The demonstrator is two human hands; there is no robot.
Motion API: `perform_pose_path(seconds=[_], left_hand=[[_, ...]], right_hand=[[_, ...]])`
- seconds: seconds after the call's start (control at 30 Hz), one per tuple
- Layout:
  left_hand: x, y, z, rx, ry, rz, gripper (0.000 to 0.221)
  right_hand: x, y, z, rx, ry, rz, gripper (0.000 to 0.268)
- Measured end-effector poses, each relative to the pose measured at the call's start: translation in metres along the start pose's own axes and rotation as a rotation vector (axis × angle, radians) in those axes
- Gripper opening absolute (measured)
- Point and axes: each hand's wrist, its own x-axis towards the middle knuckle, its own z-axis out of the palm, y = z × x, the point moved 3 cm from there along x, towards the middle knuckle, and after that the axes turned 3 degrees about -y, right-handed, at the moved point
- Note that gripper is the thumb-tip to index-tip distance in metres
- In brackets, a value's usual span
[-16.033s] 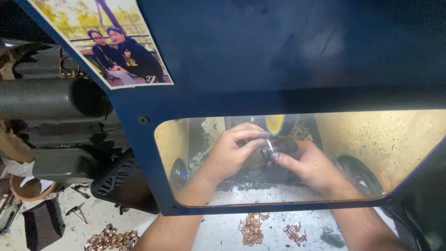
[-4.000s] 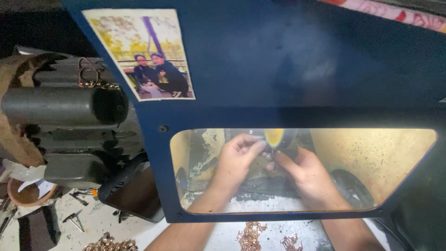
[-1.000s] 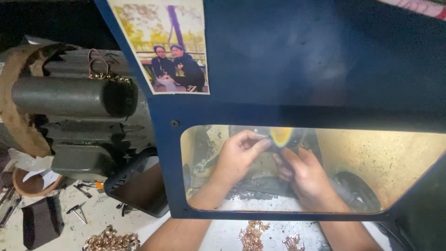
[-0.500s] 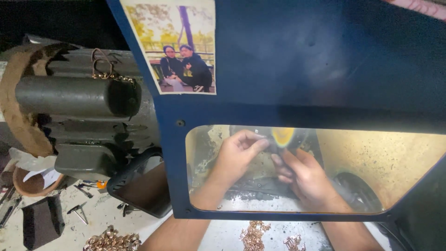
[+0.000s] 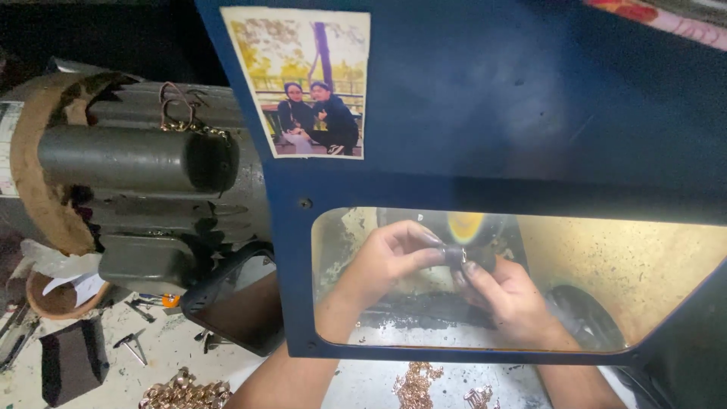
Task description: Polishing small metal jewelry components using a rotating buffing wheel and a handheld rotary tool inside a protective enclosure.
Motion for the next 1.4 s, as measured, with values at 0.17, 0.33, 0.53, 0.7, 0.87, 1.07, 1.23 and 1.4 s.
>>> perform_pose_path(seconds=[0.17, 0.33, 0.53, 0.7, 0.87, 1.07, 1.23, 1.4], left_hand=[[-0.001, 0.0, 0.005, -0.035, -0.06, 0.02, 0.009], [0.001, 0.0, 0.005, 0.05, 0.049, -0.021, 0.011], [0.001, 0.005, 0.004, 0.11, 0.078, -0.044, 0.012], [-0.001, 0.002, 0.001, 0.003, -0.048, 0.109, 0.011], [-0.005, 0.006, 0.006, 0.028, -0.254, 0.062, 0.04], [-0.007, -0.007, 0.017, 0.301, -0.288, 0.202, 0.017], [-0.016, 0.004, 0.03, 0.688, -0.321, 0.135, 0.015], [-0.027, 0.005, 0.026, 0.793, -0.359, 0.135, 0.013]], right_hand=[[-0.002, 0.002, -0.001, -0.061, -0.001, -0.106, 0.029], [0.002, -0.001, 0.004, -0.109, 0.085, -0.075, 0.029], [0.007, 0.003, 0.007, -0.034, 0.083, -0.097, 0.027], [-0.001, -0.007, -0.004, -0.19, 0.064, -0.04, 0.028], [-0.017, -0.069, 0.008, -0.297, -0.107, -0.096, 0.023], [-0.029, -0.045, 0.008, -0.538, -0.131, -0.021, 0.022], [-0.044, -0.061, 0.025, -0.583, -0.111, 0.079, 0.028], [-0.048, -0.062, 0.03, -0.629, -0.152, 0.197, 0.03]])
